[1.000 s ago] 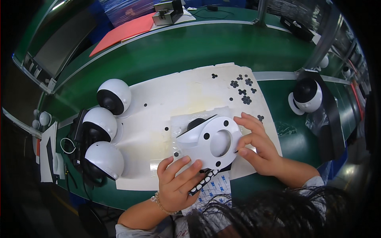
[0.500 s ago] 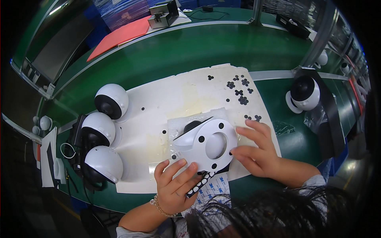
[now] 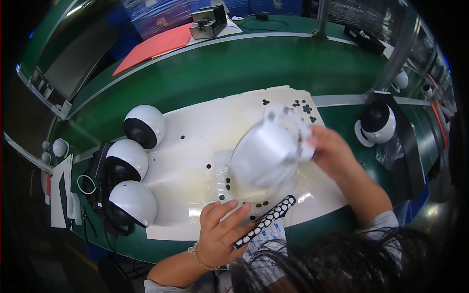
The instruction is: The person assembles white dome security cameras by hand on a green workbench. They pick up camera housings, place small black circular components into the mounting holes, and set the finished units aside. The process is repeated for multiple units throughout the clip.
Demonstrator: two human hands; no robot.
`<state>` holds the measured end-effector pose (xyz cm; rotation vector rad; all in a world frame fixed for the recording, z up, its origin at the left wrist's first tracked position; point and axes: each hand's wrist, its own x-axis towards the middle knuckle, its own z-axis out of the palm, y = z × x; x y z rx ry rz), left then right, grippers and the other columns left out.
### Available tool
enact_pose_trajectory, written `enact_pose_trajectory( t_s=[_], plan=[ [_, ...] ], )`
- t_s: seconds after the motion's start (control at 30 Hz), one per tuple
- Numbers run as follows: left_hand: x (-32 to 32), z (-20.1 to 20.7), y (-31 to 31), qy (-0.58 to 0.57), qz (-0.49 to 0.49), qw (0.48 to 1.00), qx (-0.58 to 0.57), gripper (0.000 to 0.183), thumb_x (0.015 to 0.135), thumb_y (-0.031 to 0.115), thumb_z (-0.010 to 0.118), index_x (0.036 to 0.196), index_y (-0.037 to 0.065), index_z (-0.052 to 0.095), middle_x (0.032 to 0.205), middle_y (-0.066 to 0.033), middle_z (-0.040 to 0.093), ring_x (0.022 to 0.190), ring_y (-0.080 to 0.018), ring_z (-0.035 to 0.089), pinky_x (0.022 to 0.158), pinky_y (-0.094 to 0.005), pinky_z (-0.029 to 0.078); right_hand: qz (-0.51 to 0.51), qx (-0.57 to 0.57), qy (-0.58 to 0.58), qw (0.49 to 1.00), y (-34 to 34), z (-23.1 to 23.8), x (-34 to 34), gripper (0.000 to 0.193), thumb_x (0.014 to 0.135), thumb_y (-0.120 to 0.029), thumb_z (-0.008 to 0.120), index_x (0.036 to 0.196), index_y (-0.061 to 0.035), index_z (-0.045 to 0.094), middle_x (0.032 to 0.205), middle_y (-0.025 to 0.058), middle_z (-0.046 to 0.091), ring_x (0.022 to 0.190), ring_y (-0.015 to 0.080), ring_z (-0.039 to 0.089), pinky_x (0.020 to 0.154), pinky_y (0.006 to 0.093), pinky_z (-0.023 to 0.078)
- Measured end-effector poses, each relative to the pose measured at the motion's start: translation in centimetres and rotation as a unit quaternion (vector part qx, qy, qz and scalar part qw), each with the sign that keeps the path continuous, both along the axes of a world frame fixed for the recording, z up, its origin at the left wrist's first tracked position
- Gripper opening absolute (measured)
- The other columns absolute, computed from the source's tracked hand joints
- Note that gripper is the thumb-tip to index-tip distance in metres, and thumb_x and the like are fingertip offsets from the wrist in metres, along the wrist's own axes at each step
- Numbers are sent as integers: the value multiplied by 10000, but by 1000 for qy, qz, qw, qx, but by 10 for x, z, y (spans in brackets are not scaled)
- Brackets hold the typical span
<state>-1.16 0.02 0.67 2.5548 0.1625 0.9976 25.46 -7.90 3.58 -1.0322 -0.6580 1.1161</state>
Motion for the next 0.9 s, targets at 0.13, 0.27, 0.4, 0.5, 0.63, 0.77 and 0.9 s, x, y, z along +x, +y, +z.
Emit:
enact_pose_trajectory(
  t_s=[0.13,0.27,0.4,0.5,0.63,0.77,0.9],
  plan=[
    [-1,4,-2,-3,-11,1000,-8,218,695,211,636,884,105,622,1177,-61,555,1092,-243,478,872,-417,359,-200,6,-227,953,44,-3,55,212,825,-120,540,1015,-33,580,876,30,570,812,136,556,708,281,461],
    [-2,9,-2,19,-29,999,-14,171,710,156,614,870,97,621,1169,-53,561,1073,-228,497,863,-402,370,-303,-73,-779,543,78,-50,123,193,808,-94,570,997,-76,606,873,46,544,846,205,561,737,327,445],
    [0,8,5,28,-67,997,-28,236,661,127,623,891,78,618,1154,-65,566,1035,-236,520,818,-386,407,-238,-227,-801,501,82,-57,140,254,844,-226,530,1018,-51,591,990,79,540,959,253,520,820,428,402],
    [1,4,6,41,-89,993,-70,349,617,124,630,959,61,600,1124,-81,572,979,-245,544,778,-370,437,-195,-299,-714,602,75,-53,129,361,870,-311,471,1113,-51,535,1130,108,502,1093,269,449,919,459,324],
    [0,-2,2,95,-104,984,-110,514,579,110,634,1081,45,546,1087,-99,574,913,-259,559,752,-348,460,-144,-249,-685,670,10,-65,99,526,886,-347,445,1308,-47,351,1376,154,322,1296,266,262,1049,403,160],
    [1,-2,0,120,-120,977,-130,590,556,48,646,1130,46,513,1087,-100,560,898,-268,555,761,-346,464,-244,-325,-697,590,-75,-78,90,579,852,-357,497,1286,-1,359,1359,203,320,1289,319,260,1045,453,131],
    [8,5,-1,116,-145,970,-156,601,535,-10,639,1120,65,520,1067,-97,551,877,-274,550,754,-335,469,-314,-318,-713,541,-115,-81,108,468,803,-229,578,1206,-25,456,1230,189,451,1169,330,398,993,427,241]
  ],
)
